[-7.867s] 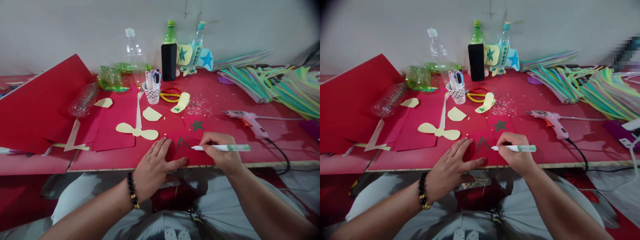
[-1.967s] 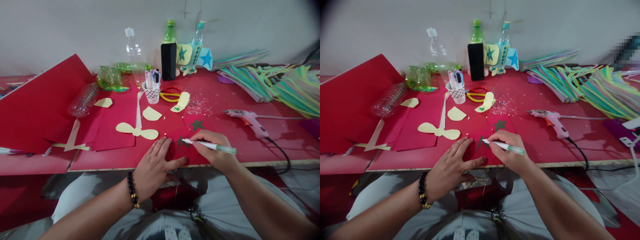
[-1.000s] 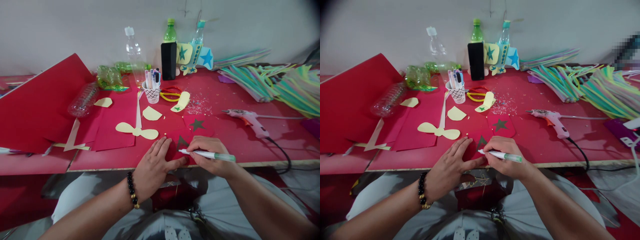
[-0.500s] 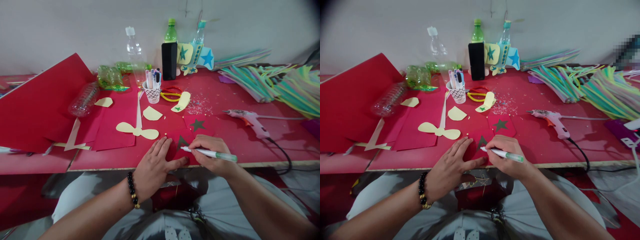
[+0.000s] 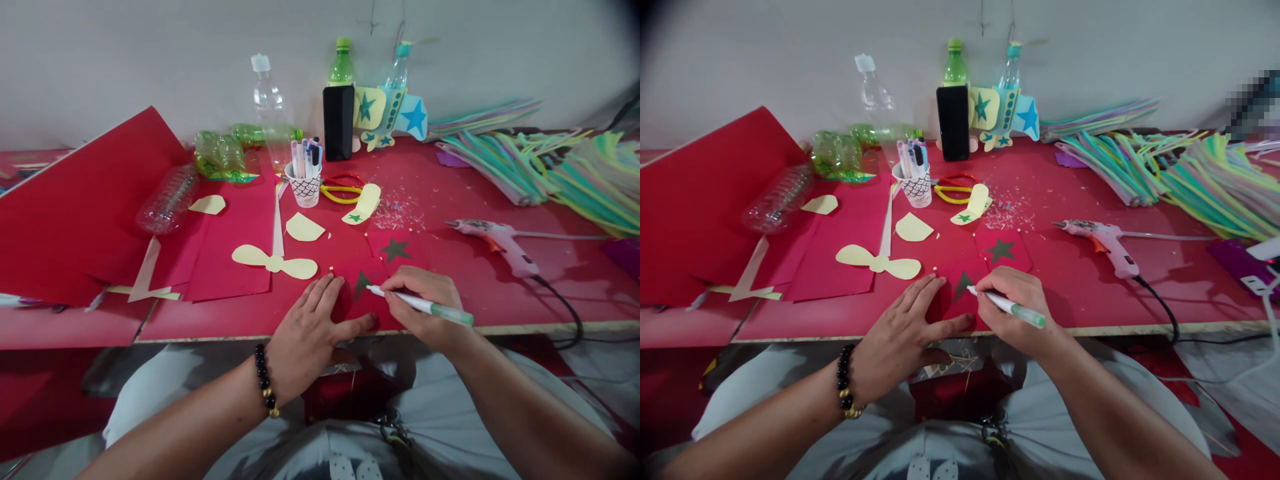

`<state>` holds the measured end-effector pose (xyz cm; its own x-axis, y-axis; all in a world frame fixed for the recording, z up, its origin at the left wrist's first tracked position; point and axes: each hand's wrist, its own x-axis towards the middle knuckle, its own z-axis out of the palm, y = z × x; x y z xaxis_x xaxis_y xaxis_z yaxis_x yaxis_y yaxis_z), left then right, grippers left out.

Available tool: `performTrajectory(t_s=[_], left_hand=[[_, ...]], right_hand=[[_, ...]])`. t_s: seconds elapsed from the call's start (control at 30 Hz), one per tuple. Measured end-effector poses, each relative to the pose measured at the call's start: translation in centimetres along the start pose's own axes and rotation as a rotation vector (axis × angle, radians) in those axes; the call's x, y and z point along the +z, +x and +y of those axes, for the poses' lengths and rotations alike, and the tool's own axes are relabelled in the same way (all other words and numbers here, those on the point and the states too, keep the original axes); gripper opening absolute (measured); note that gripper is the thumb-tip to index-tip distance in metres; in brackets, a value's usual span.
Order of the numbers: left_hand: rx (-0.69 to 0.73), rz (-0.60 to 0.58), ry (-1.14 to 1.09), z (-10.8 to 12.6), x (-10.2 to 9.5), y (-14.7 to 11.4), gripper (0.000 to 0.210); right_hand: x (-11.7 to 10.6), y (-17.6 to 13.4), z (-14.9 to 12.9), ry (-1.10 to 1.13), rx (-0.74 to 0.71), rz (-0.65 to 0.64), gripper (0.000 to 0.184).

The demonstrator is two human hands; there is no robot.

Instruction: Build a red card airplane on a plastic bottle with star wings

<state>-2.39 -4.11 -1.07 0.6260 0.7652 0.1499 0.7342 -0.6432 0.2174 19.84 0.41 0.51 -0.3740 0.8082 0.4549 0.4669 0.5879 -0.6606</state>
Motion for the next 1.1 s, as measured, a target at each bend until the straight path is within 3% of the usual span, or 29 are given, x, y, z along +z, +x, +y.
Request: performTrajectory(t_s=[0.1,0.23,0.4,0.53,0.73,0.97,1.1], left_hand=[[-0.003,-0.007,0.002,0.0,0.0,0.0,0.069],[-0.003,-0.011,0.002,0.0,-0.1,0.0,0.070],[-0.001,-0.001,0.016,0.0,0.0,0.0,0.070],[0.006,0.001,0.020,0.1,0.0,0.0,0.071],[-0.012,-0.017,0.043,0.2,-0.2,0.0,0.068],[0.004,0.000,0.037,0.0,0.0,0.0,0.072],[0.001,-0.015,0.041,0.1,0.0,-0.1,0.072]], right_hand=[[0.0,-0.1,0.1,0.044,-0.021,-0.066,0.008],[0.0,-0.1,0.1,-0.009,0.012,0.012,0.009],[0.0,-0.2,0.0,0.045,-0.032,-0.073,0.009],[0.0,0.0,-0.2,0.024,-0.016,-0.023,0.009],[0.1,0.1,-1.0,0.128,-0.082,-0.149,0.010],[0.3,0.1,-0.8,0.053,-0.044,-0.056,0.009],[0.2,0.1,-0.9,0.105,-0.071,-0.139,0.010]])
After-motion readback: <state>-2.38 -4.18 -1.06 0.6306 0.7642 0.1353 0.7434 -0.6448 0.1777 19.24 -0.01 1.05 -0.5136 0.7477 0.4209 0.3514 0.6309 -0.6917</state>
